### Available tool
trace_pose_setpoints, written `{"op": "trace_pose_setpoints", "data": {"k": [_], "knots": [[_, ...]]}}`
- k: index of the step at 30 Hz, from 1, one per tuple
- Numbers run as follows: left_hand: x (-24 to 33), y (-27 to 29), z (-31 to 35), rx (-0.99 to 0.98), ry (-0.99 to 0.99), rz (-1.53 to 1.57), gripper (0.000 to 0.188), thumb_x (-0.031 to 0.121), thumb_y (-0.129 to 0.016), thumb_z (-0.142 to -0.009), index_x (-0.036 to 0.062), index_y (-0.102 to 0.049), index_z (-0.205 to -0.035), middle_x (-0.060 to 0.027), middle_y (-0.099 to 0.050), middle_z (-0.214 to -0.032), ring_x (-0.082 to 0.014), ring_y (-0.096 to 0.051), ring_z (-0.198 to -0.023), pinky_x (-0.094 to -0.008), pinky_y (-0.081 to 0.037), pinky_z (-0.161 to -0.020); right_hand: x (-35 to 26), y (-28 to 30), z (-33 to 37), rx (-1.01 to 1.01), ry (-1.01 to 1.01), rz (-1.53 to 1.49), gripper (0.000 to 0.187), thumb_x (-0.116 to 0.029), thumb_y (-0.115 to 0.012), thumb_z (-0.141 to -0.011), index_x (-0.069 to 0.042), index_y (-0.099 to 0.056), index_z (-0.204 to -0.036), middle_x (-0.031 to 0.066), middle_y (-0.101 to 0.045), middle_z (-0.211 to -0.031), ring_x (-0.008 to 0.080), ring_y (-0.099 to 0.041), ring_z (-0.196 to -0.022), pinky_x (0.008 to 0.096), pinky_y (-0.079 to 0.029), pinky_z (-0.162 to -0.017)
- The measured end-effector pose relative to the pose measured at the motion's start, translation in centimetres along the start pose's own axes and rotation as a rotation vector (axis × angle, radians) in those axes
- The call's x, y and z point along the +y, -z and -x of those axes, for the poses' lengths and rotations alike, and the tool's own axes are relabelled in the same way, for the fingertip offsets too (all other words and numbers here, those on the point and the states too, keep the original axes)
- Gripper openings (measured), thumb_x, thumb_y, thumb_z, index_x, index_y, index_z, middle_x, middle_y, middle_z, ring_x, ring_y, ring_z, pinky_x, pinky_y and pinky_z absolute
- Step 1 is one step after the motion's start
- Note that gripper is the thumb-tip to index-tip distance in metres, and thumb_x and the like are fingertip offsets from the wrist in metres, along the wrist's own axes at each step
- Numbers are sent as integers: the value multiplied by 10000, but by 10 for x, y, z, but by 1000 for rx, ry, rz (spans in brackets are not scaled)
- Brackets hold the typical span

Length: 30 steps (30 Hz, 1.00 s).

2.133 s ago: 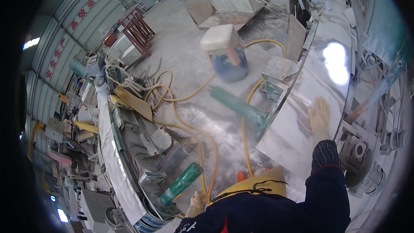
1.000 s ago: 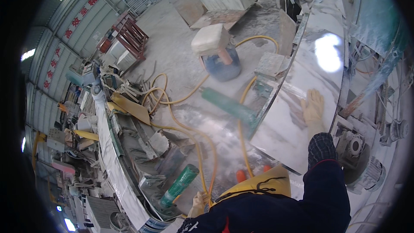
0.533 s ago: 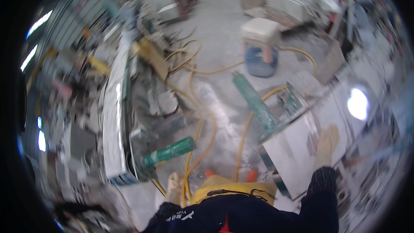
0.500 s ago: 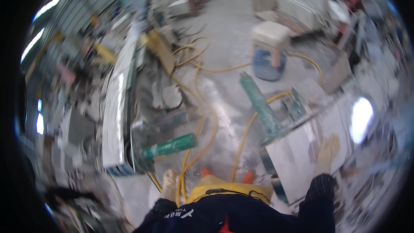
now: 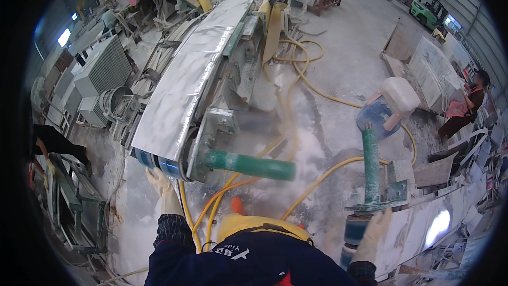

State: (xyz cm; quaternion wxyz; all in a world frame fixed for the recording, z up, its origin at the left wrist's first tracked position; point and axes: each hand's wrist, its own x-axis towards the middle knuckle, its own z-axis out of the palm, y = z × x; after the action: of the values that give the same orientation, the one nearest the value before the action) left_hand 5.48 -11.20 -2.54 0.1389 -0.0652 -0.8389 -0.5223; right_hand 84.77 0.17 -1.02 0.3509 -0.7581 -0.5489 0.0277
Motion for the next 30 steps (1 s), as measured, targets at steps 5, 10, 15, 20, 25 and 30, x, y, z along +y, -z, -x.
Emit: {"op": "trace_pose_setpoints", "data": {"k": [5, 10, 15, 20, 25, 30], "knots": [[48, -37, -59, -165, -478, -163, 462, 163, -591, -966, -47, -557, -1376, -271, -580, -1376, -428, -532, -1289, -478, -398, -1107, -95, -74, 61, -296, 93, 91, 439, -200, -610, -955, 39, -600, -1323, 255, -597, -1369, 382, -529, -1327, 431, -413, -1118], [58, -71, -84, -346, -578, -164, 438, 142, -607, -932, -27, -586, -1336, -258, -579, -1378, -438, -502, -1303, -505, -355, -1138, -118, -82, 91, -399, -213, 195, 479, -266, -615, -940, 30, -630, -1317, 253, -628, -1345, 376, -575, -1293, 415, -433, -1108], [52, -71, -78, -364, -573, -260, 455, 172, -642, -895, 12, -601, -1320, -242, -561, -1409, -461, -457, -1334, -533, -316, -1152, -149, -90, 79, -470, -243, 158, 492, -257, -594, -941, 34, -620, -1337, 244, -644, -1338, 355, -601, -1282, 402, -443, -1099], [51, -69, -75, -348, -543, -259, 437, 180, -634, -900, 25, -615, -1308, -220, -563, -1414, -449, -461, -1341, -540, -290, -1175, -247, -145, 31, -551, -148, -3, 511, -252, -564, -959, 19, -578, -1391, 237, -613, -1390, 330, -571, -1323, 390, -430, -1101], [51, -67, -74, -342, -511, -270, 410, 179, -606, -928, 38, -629, -1312, -209, -584, -1410, -439, -454, -1370, -534, -284, -1187, -404, -232, 4, -750, 51, -70, 526, -336, -543, -972, -42, -591, -1407, 175, -637, -1381, 270, -585, -1301, 351, -418, -1103], [48, -65, -72, -314, -510, -226, 399, 161, -606, -938, 24, -628, -1312, -234, -585, -1403, -453, -476, -1350, -532, -293, -1184, -548, -273, 27, -1203, 284, -334, 510, -352, -542, -979, -106, -588, -1423, 155, -666, -1328, 265, -618, -1229, 346, -461, -1037]]}}
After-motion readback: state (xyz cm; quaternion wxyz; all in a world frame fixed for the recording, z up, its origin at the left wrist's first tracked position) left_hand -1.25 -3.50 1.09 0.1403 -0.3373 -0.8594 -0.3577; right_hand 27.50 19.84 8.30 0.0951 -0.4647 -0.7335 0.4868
